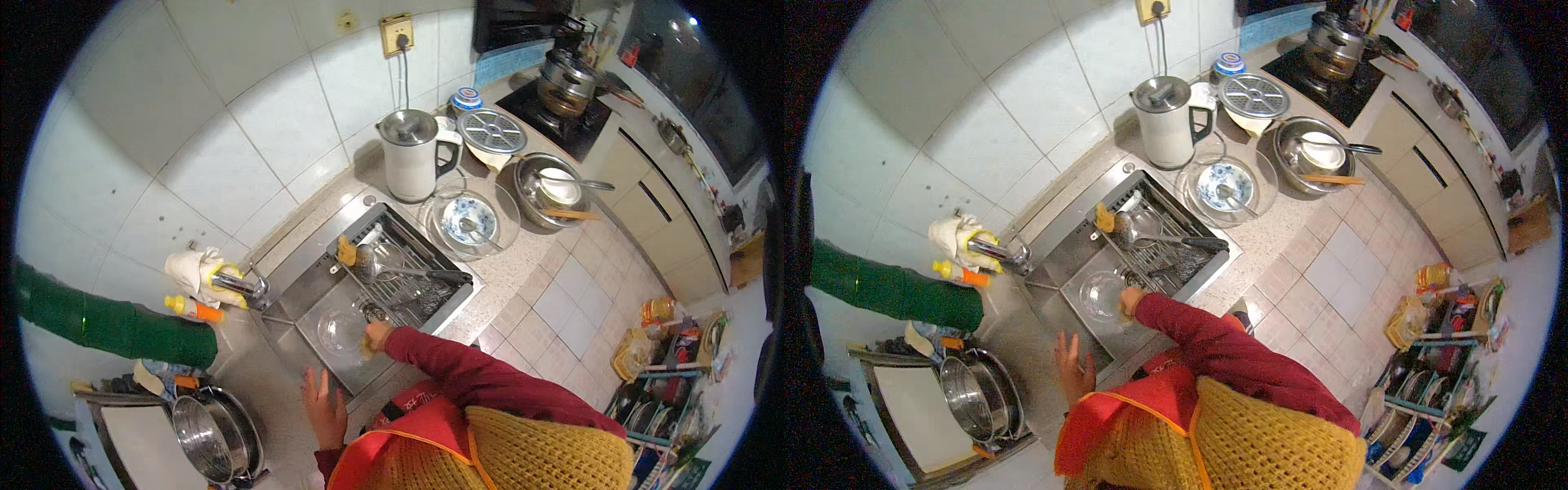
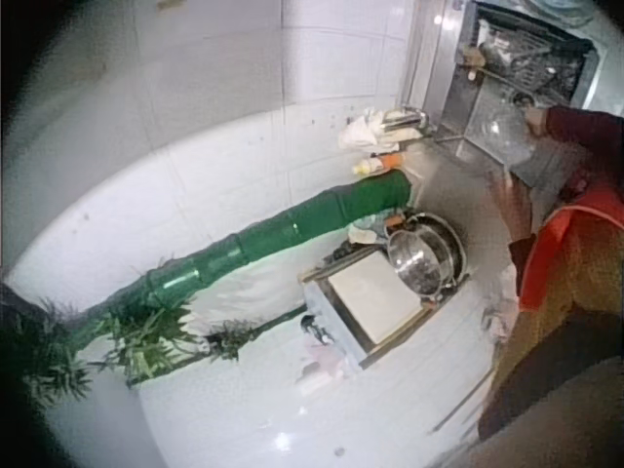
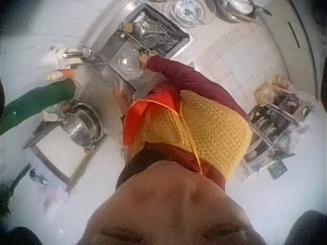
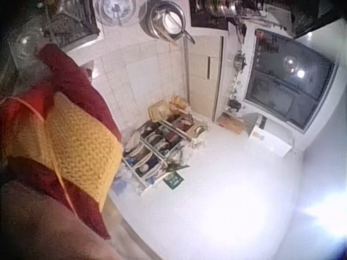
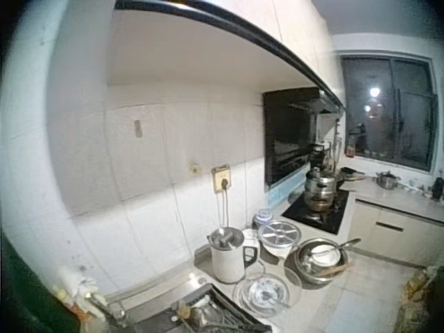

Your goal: The person assembles a multi-tier steamer by placing a cloth-lined steamer insert into a metal pot, then adds a second steamer tier and closes the lid. The person handles a steamer insert, cloth, metal pot, and lid, and places the assembled steamer on the countertop.

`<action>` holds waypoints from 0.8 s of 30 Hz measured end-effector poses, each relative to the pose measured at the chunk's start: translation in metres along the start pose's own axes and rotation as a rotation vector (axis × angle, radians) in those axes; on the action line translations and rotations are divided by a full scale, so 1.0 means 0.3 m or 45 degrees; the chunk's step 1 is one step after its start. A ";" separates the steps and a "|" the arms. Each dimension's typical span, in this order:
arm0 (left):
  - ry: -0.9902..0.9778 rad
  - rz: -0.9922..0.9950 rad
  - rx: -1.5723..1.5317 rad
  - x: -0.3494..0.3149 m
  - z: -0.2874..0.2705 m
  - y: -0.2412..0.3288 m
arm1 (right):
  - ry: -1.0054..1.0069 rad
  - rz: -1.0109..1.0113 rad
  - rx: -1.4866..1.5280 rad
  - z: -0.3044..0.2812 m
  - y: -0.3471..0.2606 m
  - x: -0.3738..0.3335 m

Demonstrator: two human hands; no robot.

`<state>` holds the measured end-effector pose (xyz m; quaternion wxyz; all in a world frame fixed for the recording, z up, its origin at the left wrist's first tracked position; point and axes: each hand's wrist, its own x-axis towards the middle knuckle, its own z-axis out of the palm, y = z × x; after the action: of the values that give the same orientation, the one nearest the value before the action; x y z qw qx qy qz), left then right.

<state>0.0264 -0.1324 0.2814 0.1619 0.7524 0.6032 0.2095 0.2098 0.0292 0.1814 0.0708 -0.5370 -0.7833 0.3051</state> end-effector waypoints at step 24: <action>-0.098 0.037 -0.042 -0.007 0.054 0.048 | 0.093 -0.201 1.298 -0.314 -0.063 -0.131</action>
<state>0.0465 -0.1374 0.2744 0.1943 0.7658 0.5819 0.1929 0.2522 0.0278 0.2762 0.3735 -0.3837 -0.5704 0.6228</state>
